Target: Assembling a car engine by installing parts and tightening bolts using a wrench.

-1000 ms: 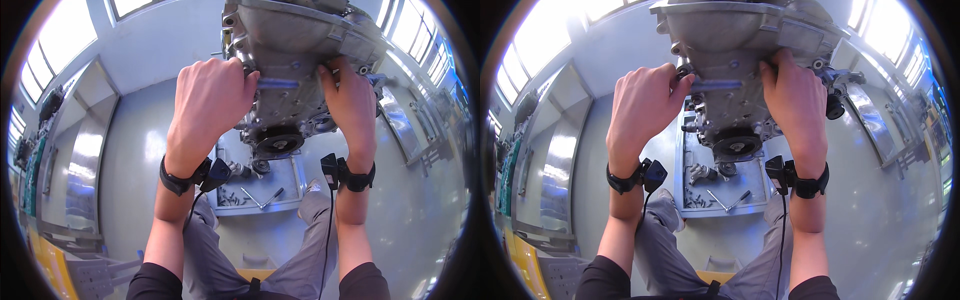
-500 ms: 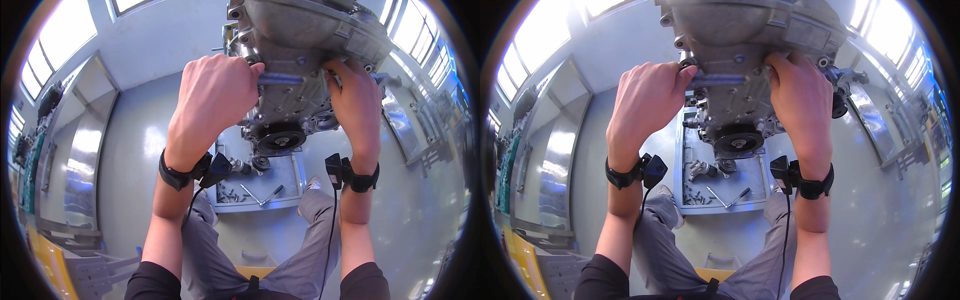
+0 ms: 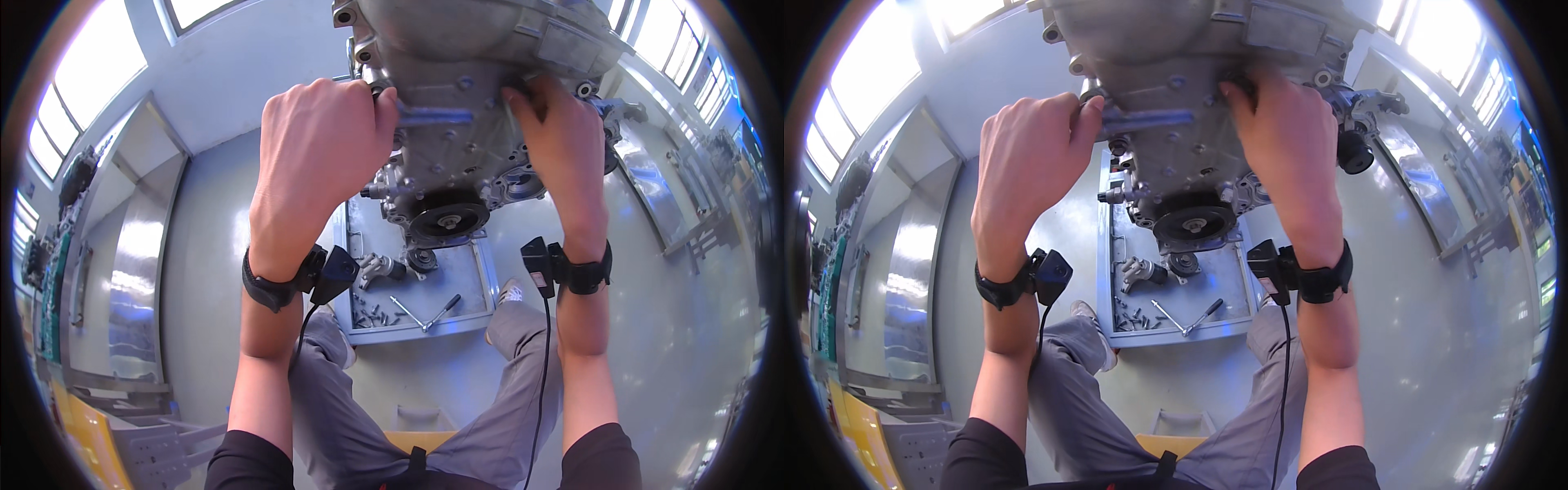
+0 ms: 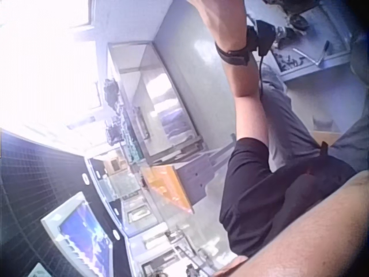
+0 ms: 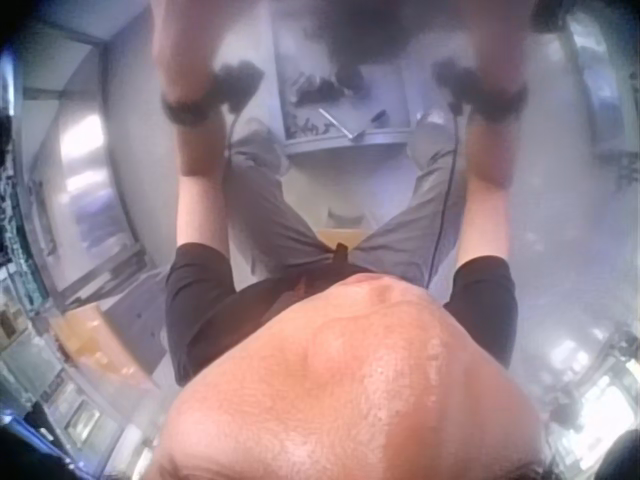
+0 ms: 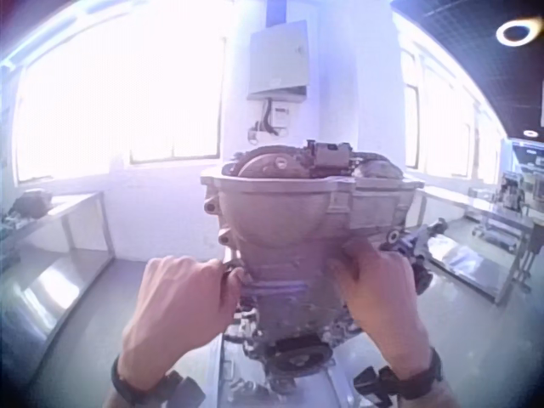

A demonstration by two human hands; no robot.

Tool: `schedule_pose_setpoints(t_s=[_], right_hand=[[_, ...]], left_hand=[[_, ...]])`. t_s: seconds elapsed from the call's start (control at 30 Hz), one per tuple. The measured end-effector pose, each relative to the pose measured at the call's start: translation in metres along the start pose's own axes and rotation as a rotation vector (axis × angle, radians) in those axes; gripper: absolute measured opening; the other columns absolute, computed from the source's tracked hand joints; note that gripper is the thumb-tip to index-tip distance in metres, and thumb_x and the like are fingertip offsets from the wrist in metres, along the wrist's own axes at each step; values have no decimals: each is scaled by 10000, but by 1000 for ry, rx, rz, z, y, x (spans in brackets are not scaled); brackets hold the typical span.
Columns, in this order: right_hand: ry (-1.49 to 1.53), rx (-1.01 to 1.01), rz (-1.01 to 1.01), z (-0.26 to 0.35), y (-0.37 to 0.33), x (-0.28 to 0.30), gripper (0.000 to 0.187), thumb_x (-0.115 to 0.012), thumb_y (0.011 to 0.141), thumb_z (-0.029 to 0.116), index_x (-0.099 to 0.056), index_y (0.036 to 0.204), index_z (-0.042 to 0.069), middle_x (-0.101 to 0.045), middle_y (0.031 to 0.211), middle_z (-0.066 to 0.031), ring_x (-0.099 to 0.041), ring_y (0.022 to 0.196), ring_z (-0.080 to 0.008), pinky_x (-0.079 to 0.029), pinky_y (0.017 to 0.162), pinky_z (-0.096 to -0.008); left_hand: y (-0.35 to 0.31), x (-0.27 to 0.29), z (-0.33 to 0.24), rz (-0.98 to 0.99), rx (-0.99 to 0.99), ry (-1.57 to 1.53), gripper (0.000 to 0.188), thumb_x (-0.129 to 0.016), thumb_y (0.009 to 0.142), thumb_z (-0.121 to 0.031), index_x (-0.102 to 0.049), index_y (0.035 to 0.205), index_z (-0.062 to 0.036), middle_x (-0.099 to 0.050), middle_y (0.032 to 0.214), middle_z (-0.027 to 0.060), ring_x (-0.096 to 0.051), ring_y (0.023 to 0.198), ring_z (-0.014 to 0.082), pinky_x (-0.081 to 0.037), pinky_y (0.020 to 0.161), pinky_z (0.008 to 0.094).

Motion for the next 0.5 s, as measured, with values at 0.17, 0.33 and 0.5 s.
schedule_pose_setpoints(t_s=[0.17,0.33,0.5], right_hand=[[46,99,-106,6,-2,-2,208,-695,931,240,-644,943,38,-717,835,-166,-693,781,-398,-535,672,-495],[14,175,-155,6,-3,-6,161,-694,916,173,-602,911,41,-675,861,-125,-682,828,-362,-538,682,-476],[-74,232,-225,10,-8,-9,121,-686,914,142,-598,926,60,-627,894,-101,-663,867,-328,-547,685,-445]], left_hand=[[-1,2,-3,36,7,-14,433,-632,984,-349,-675,692,-32,-576,545,151,-606,543,351,-469,562,425],[-2,0,-3,-2,-74,25,419,-627,988,-344,-684,733,-17,-592,563,160,-618,563,360,-474,571,429],[0,2,-3,30,-68,3,436,-616,998,-340,-680,724,-6,-592,573,175,-622,572,365,-476,573,434]])
Point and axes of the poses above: each hand's wrist, its own y-axis towards the middle knuckle, its own x-axis out of the back of the hand, z = x × y, the point moved 1 cm from there along y, towards the middle knuckle
